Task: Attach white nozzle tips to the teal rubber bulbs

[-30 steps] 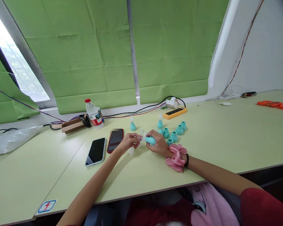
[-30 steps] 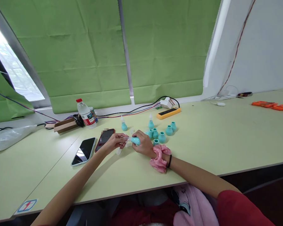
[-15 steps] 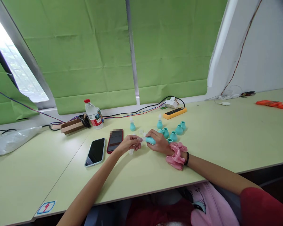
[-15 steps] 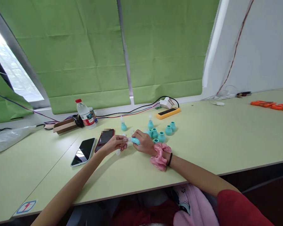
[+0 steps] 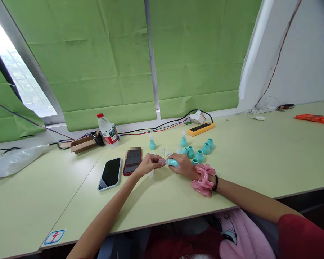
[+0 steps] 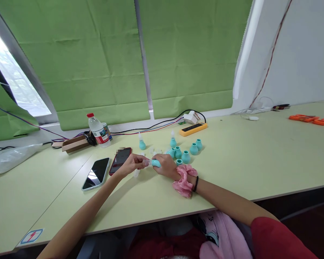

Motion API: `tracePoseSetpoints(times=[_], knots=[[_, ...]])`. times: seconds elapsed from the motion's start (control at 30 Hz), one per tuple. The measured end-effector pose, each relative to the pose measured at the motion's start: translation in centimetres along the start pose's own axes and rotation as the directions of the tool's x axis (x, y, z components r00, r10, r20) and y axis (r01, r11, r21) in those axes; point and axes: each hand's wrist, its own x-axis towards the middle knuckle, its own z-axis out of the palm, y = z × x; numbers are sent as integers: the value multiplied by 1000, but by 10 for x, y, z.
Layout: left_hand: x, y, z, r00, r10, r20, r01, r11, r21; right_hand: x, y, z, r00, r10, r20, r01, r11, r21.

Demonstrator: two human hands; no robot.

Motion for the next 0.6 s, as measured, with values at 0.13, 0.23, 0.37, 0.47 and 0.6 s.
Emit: tracePoseSetpoints(times=[0.13, 0.23, 0.37, 0.47, 0.6], knots=[[0, 0, 1, 996, 80, -38, -73, 985, 157, 3, -5, 0, 984, 175, -8, -173, 975, 140], [-1, 0, 3, 990, 129, -49, -111, 956, 273, 5, -7, -1, 956, 279, 93, -294, 923, 247], [-4, 3, 4, 992, 129, -8, -119, 936, 333, 6, -4, -4, 863, 347, 367, -482, 784, 392], [-4, 5, 4, 994, 105, 23, -107, 948, 300, 7, -4, -10, 766, 309, 563, -610, 624, 488], [-4, 8, 5, 993, 111, 29, -115, 958, 261, 10, -6, -15, 678, 233, 697, -717, 419, 557]])
